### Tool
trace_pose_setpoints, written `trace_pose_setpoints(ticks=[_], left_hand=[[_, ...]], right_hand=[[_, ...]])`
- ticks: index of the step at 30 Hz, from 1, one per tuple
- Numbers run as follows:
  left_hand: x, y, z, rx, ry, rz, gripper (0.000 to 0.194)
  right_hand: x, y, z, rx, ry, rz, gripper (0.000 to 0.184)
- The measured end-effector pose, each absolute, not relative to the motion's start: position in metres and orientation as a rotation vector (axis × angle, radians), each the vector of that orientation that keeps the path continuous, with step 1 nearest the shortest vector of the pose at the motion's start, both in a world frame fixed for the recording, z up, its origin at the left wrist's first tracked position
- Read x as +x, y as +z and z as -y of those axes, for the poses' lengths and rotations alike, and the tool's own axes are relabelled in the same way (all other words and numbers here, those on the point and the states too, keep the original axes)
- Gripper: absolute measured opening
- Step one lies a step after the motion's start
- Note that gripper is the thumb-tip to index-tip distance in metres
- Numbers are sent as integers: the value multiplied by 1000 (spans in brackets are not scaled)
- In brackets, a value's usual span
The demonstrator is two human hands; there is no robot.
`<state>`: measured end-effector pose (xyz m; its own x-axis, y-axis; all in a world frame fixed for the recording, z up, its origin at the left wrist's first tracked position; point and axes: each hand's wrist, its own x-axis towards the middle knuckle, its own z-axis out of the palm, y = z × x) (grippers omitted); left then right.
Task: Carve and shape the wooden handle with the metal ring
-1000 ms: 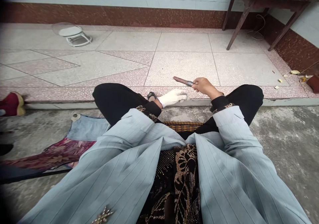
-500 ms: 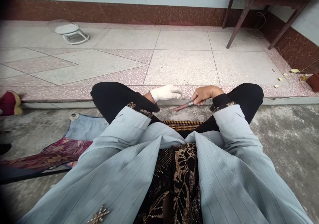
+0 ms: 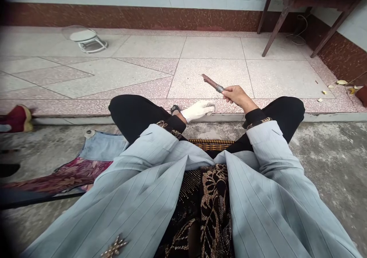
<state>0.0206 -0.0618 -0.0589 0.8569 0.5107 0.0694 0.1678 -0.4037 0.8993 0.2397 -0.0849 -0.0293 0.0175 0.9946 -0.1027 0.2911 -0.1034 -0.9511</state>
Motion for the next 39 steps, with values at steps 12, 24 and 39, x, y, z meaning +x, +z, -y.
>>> trace_pose_setpoints(ticks=[12, 24, 39], left_hand=[[18, -52, 61, 2414, 233, -635, 27], [13, -52, 54, 1883, 283, -585, 26], [23, -59, 68, 1786, 299, -465, 32]], right_hand=[[242, -25, 88, -1956, 754, 1950, 17], [254, -8, 105, -1164, 1662, 1861, 31], [247, -31, 82, -1863, 830, 1766, 18]])
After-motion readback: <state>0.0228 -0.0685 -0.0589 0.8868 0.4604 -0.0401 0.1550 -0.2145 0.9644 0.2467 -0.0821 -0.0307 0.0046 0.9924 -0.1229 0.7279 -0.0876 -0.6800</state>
